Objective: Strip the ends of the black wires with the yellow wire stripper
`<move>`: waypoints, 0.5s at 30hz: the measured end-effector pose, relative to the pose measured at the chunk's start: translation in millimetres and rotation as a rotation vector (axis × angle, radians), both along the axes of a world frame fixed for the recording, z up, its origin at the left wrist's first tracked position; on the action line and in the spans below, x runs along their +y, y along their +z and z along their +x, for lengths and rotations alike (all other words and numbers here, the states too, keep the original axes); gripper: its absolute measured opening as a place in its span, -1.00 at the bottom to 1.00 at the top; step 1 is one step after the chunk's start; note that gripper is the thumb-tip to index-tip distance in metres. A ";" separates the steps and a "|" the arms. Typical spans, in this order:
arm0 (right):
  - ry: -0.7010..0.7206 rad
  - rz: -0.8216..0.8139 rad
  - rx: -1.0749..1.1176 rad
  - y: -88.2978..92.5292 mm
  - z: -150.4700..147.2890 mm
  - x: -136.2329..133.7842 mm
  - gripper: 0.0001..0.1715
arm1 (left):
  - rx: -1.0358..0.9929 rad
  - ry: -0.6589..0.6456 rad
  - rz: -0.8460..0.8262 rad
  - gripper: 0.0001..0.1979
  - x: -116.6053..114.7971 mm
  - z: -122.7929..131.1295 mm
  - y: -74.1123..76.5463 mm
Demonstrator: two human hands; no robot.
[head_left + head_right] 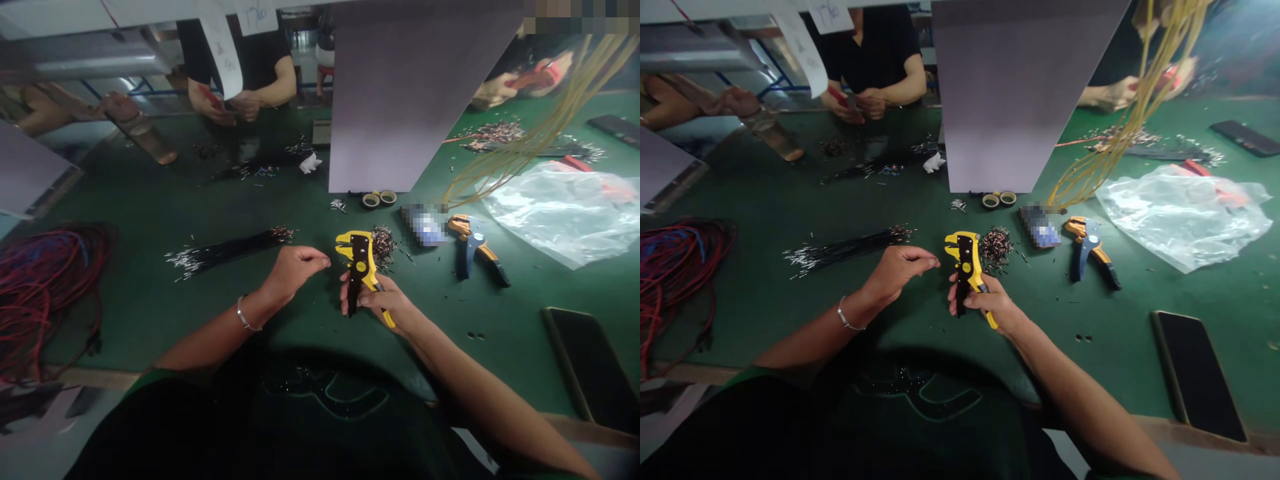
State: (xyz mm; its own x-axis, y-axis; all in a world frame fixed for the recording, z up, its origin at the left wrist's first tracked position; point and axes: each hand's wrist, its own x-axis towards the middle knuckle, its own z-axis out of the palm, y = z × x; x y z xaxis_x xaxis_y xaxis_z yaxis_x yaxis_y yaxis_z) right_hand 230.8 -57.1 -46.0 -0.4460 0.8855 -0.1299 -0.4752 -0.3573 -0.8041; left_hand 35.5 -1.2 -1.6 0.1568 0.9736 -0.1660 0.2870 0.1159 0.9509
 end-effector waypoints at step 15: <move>0.015 0.002 0.021 -3.1 0.8 1.3 -0.53 | 0.004 -0.028 -0.135 -0.88 -4.8 6.3 -2.4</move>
